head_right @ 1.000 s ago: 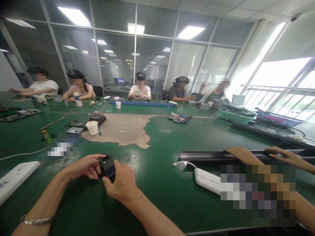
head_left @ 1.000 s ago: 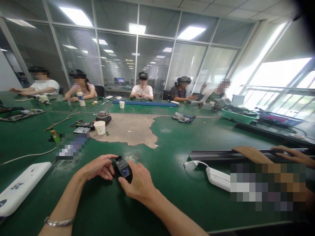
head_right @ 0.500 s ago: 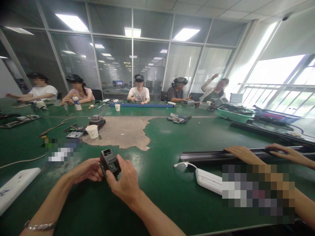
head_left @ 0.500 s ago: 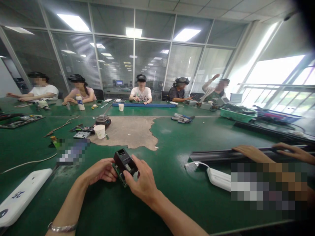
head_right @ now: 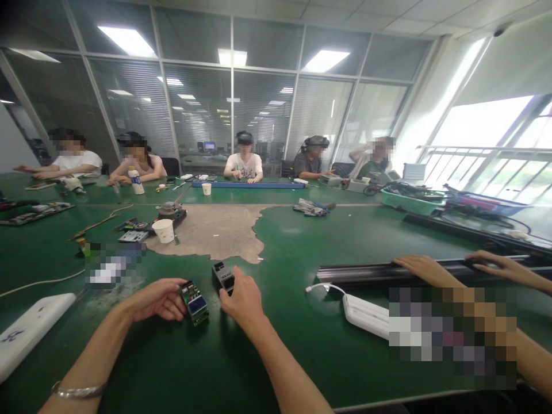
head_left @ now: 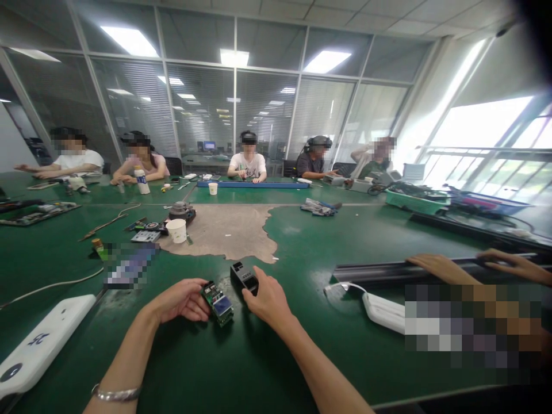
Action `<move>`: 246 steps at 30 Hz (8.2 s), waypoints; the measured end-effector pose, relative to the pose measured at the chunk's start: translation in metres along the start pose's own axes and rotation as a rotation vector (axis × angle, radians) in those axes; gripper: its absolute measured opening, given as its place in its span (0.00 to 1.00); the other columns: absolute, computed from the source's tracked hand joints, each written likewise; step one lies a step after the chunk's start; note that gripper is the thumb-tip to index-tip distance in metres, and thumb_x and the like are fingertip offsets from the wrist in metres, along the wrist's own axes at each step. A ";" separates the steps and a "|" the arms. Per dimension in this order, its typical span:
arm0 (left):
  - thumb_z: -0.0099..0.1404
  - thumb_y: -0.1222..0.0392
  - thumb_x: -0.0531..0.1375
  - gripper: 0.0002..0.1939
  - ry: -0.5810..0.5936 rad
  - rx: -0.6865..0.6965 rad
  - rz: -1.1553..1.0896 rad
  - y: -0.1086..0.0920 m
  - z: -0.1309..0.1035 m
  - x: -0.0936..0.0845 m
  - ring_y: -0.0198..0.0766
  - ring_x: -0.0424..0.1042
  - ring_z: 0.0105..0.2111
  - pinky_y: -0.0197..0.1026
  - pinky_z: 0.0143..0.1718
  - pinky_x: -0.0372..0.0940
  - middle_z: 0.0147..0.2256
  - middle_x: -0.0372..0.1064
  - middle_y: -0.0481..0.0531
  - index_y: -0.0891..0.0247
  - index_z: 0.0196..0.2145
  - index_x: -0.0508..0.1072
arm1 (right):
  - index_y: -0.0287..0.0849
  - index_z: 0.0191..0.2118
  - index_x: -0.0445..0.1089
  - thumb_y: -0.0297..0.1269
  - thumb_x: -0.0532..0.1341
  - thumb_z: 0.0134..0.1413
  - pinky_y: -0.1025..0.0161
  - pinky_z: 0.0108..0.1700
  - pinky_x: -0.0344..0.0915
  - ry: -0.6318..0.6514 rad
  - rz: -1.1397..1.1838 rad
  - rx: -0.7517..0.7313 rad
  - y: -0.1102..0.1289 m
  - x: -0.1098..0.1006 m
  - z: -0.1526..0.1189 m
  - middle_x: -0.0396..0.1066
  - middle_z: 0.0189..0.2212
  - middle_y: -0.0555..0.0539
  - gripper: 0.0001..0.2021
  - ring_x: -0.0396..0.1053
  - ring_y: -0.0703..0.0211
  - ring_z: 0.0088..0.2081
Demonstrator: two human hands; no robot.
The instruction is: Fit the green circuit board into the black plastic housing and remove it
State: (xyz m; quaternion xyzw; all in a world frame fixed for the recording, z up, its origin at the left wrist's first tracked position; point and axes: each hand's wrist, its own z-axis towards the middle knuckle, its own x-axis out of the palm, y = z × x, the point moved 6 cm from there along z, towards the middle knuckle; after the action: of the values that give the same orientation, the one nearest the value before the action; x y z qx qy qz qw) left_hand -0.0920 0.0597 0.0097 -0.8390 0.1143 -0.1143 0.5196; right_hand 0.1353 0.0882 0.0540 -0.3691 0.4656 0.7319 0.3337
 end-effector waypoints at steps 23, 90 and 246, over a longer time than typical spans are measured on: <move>0.57 0.49 0.57 0.30 -0.053 0.011 0.001 0.002 0.001 -0.004 0.52 0.77 0.35 0.48 0.36 0.71 0.34 0.76 0.66 0.68 0.53 0.58 | 0.40 0.58 0.58 0.43 0.60 0.51 0.55 0.45 0.65 -0.114 0.343 -0.294 0.053 -0.014 -0.026 0.70 0.44 0.42 0.29 0.68 0.50 0.42; 0.60 0.49 0.57 0.33 -0.093 0.025 0.003 -0.003 0.000 -0.011 0.47 0.77 0.32 0.43 0.33 0.70 0.32 0.76 0.63 0.67 0.58 0.55 | 0.40 0.38 0.67 0.44 0.62 0.48 0.59 0.40 0.61 -0.034 0.032 -0.086 0.011 0.004 -0.005 0.67 0.34 0.42 0.14 0.66 0.52 0.37; 0.60 0.42 0.55 0.36 -0.138 0.032 0.052 0.001 -0.001 -0.013 0.48 0.77 0.29 0.41 0.28 0.69 0.30 0.76 0.62 0.66 0.59 0.54 | 0.41 0.43 0.67 0.42 0.60 0.50 0.63 0.37 0.62 -0.106 0.422 -0.232 0.054 -0.008 -0.020 0.70 0.36 0.45 0.15 0.67 0.56 0.36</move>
State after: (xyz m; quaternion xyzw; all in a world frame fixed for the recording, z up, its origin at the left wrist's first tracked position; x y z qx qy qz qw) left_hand -0.1048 0.0627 0.0084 -0.8332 0.0979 -0.0444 0.5425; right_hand 0.0986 0.0503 0.0784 -0.2604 0.4272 0.8522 0.1529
